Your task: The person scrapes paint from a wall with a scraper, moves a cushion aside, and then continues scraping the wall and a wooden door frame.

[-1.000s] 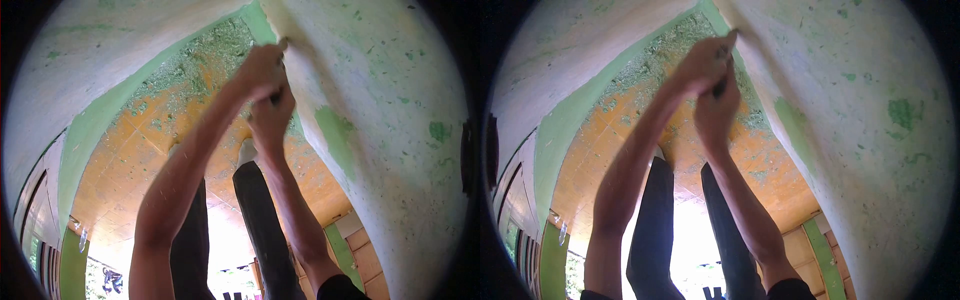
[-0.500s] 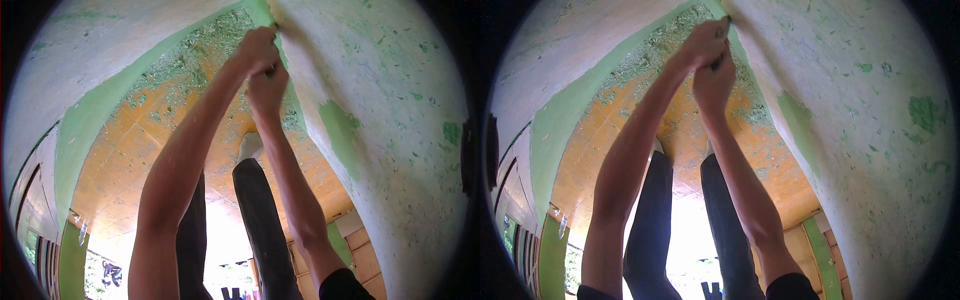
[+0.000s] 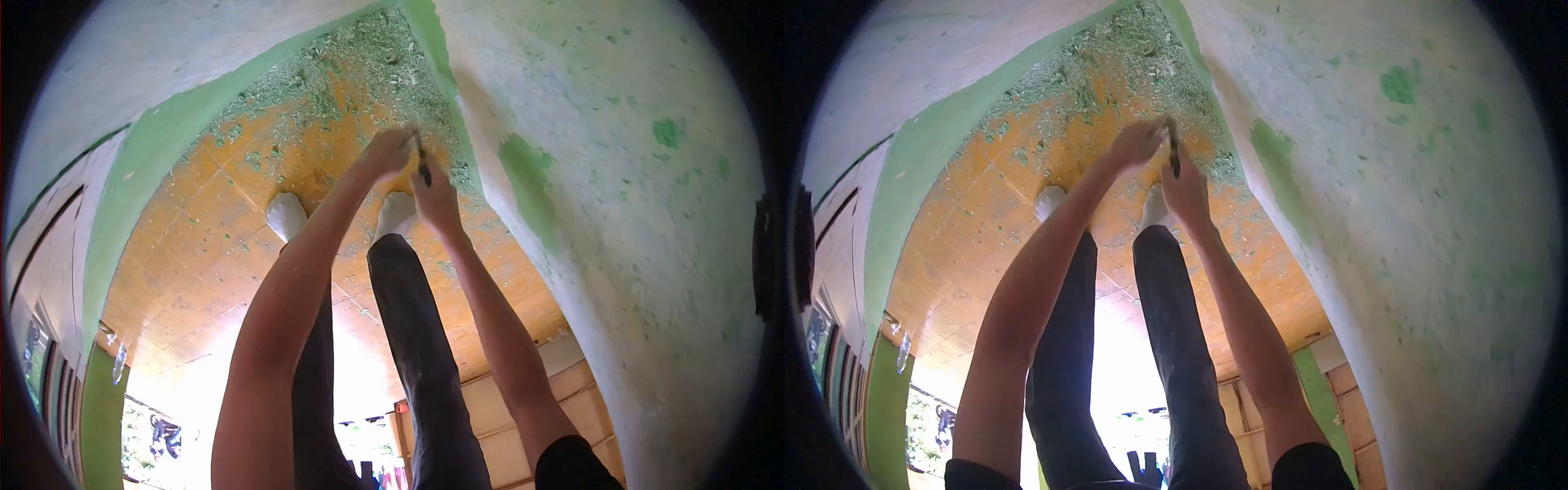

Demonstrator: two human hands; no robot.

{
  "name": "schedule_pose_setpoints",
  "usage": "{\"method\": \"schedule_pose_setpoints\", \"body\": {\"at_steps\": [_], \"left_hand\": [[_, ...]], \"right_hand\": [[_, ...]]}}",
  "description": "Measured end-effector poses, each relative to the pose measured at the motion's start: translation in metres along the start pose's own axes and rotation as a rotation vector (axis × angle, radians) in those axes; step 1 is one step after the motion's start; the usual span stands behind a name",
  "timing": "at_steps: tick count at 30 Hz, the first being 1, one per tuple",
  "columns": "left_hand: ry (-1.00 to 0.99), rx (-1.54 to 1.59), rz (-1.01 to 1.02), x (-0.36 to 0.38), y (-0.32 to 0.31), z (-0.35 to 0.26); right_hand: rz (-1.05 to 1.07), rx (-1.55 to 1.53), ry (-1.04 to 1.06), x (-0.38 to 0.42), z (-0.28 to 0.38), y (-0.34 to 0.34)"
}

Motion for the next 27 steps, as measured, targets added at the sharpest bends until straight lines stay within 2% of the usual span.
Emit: {"method": "schedule_pose_setpoints", "body": {"at_steps": [1,2,3,4,5,6,7,8,9,11,13,14,15,17,19,20,21,23,24,26,27], "left_hand": [[0.039,-0.045,0.035,0.035,-0.009,0.028],[0.032,-0.011,-0.033,0.073,0.004,0.043],[-0.239,-0.062,-0.184,0.111,0.008,0.073],[0.245,0.046,-0.062,0.142,0.036,0.086],[0.354,0.018,-0.071,0.171,0.064,0.09],[0.257,-0.09,-0.193,0.203,0.096,0.087],[0.289,-0.227,-0.315,0.241,0.115,0.111],[0.323,-0.209,-0.41,0.278,0.132,0.135],[0.36,-0.187,-0.503,0.31,0.143,0.148],[0.685,-0.295,-0.421,0.357,0.164,0.146],[0.742,-0.287,-0.446,0.39,0.165,0.155],[0.808,-0.243,-0.396,0.407,0.154,0.172],[0.804,-0.223,-0.396,0.406,0.142,0.175],[0.671,-0.197,-0.383,0.405,0.116,0.173],[0.676,-0.076,-0.449,0.387,0.095,0.153],[0.537,-0.064,-0.506,0.375,0.084,0.141],[0.572,0.021,-0.522,0.367,0.076,0.125],[0.598,0.128,-0.555,0.346,0.073,0.08],[0.65,0.199,-0.554,0.338,0.069,0.062],[0.706,0.293,-0.565,0.337,0.052,0.053],[0.611,0.267,-0.674,0.339,0.045,0.049]], "right_hand": [[0.093,0.074,0.04,0.019,-0.022,0.0],[0.189,0.148,0.083,0.035,-0.038,-0.001],[0.197,0.157,0.09,0.047,-0.04,0.008],[0.33,0.338,0.052,0.062,-0.05,0.009],[0.461,0.519,0.02,0.076,-0.058,0.008],[0.466,0.528,0.031,0.083,-0.059,0.008],[0.49,0.612,0.179,0.089,-0.055,0.004],[0.509,0.703,0.327,0.095,-0.049,0.003],[0.513,0.724,0.345,0.096,-0.043,0.005],[0.596,0.963,0.557,0.094,-0.023,-0.013],[0.655,1.116,0.577,0.078,0.003,-0.022],[0.58,1.185,0.704,0.06,0.013,-0.033],[0.51,1.251,0.833,0.043,0.018,-0.043],[0.273,1.355,1.133,0.022,0.058,-0.035],[0.444,1.479,0.964,-0.013,0.095,-0.023],[0.33,1.523,1.127,-0.041,0.092,-0.019],[0.224,1.553,1.302,-0.058,0.084,-0.014],[0.368,1.734,1.3,-0.061,0.115,0.006],[0.366,1.754,1.313,-0.067,0.118,0.019],[0.127,1.86,1.801,-0.061,0.136,0.029],[0.129,1.874,1.831,-0.059,0.148,0.026]]}}
Point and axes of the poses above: each hand's wrist, its own x-axis away from the middle knuckle, its own y-axis out of the back of the hand, z = x × y, the point moved 8 cm from there along -x, towards the middle knuckle, and after that the axes turned 14 degrees about -z, right-handed, at the moved point
